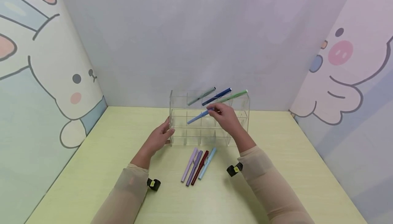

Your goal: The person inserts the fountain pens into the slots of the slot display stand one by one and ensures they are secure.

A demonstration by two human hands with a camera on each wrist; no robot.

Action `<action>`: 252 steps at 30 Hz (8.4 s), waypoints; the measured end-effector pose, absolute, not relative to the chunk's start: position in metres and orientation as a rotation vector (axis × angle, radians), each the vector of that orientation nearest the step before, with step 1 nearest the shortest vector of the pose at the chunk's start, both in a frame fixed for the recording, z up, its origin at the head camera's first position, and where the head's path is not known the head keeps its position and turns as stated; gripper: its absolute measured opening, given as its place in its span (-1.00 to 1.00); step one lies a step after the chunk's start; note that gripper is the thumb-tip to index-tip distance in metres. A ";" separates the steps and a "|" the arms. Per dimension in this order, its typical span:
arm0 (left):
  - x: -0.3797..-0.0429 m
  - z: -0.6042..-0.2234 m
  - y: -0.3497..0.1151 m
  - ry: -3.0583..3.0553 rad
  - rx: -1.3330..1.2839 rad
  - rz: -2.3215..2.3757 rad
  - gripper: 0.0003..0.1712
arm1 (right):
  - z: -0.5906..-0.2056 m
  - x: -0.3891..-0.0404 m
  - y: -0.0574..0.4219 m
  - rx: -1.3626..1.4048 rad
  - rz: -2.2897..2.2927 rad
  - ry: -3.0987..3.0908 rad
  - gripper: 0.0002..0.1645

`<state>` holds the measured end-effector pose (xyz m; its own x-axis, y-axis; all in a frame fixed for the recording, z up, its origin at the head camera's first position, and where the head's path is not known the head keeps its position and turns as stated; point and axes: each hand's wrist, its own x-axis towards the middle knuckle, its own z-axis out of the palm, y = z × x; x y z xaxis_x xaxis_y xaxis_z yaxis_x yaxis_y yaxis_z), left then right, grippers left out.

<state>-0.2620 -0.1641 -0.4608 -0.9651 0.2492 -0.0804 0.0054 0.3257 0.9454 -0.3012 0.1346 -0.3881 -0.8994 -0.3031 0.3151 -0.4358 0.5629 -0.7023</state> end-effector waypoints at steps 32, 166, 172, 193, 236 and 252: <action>-0.262 -0.460 -0.166 2.376 0.249 1.696 -0.24 | -0.386 -0.261 0.194 0.590 1.236 -2.656 -0.49; -0.263 -0.467 -0.168 2.382 0.238 1.682 -0.22 | -0.393 -0.294 0.197 0.396 1.772 -2.108 -0.58; -0.263 -0.464 -0.167 2.368 0.239 1.694 -0.23 | -0.399 -0.291 0.189 0.387 1.743 -2.213 -0.57; -0.267 -0.470 -0.169 2.367 0.262 1.699 -0.21 | -0.399 -0.288 0.188 0.387 1.571 -2.412 -0.55; -0.263 -0.468 -0.168 2.377 0.226 1.684 -0.23 | -0.406 -0.233 0.187 0.962 1.113 -3.057 -0.62; -0.265 -0.464 -0.167 2.383 0.219 1.682 -0.24 | -0.457 -0.238 0.154 1.058 0.793 -3.243 -0.65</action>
